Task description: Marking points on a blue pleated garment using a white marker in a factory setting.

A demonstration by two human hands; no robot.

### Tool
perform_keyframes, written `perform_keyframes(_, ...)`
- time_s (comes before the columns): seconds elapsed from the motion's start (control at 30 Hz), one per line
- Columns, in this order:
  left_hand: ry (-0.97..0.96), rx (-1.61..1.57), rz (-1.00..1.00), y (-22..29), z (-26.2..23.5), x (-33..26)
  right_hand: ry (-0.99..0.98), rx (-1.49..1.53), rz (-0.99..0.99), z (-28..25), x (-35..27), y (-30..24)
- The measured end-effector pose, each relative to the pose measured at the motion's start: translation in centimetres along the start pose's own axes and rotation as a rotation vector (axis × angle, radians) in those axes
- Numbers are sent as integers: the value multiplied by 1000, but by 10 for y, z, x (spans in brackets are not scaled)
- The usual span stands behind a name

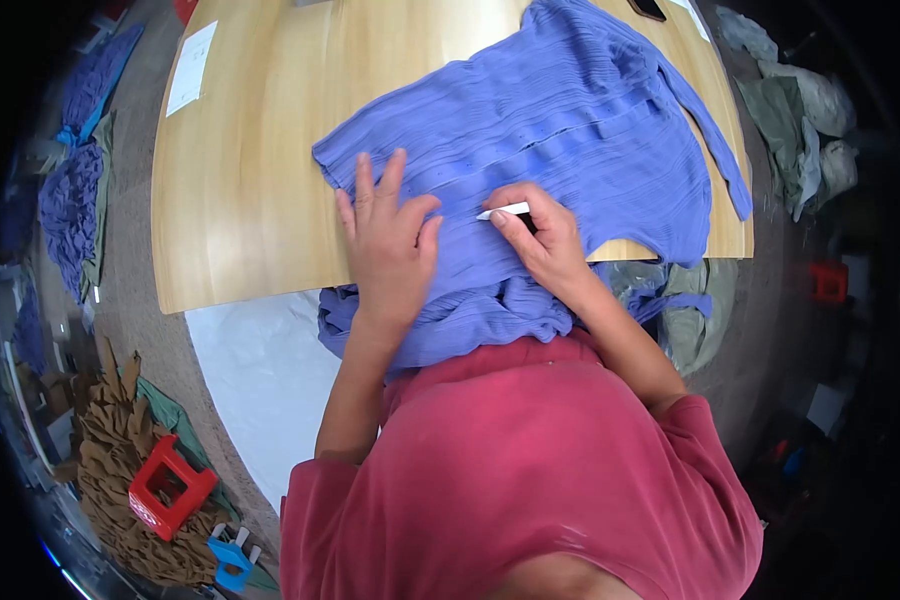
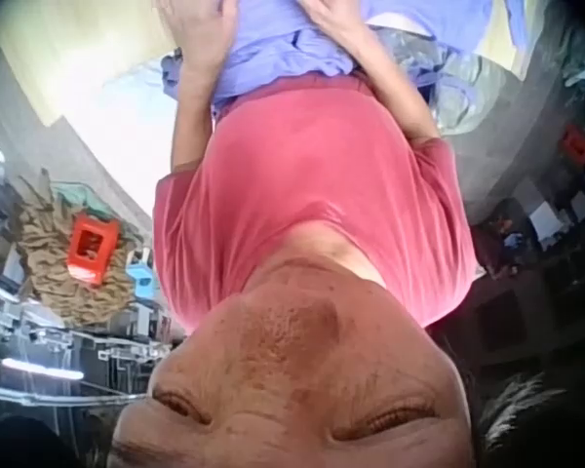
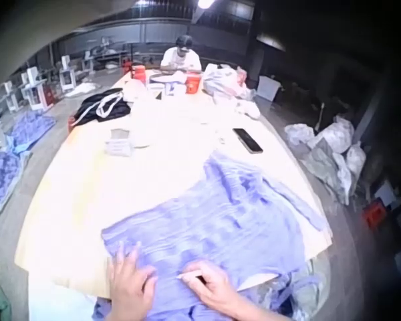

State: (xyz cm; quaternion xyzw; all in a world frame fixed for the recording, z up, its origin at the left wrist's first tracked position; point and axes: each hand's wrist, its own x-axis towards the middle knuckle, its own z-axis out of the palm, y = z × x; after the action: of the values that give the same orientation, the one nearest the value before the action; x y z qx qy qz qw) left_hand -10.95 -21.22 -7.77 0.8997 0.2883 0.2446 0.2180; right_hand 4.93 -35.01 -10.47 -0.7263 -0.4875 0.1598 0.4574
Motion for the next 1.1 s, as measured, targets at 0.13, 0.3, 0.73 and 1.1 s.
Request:
perform_keyframes(0.13,35,-33,48,2,24,9,-7,27,-53,-4,6,-15)
perform_keyframes(0.3,-23,-29,-74,6,21,9,4,-20,-52,-11,4,-28)
perform_keyframes(0.73,-25,-8,-53,4,20,8,59,-17,-204,6,30,-28)
perform_keyframes(1.1,1,0,-36,3,22,6,52,-112,-288,10,31,-30)
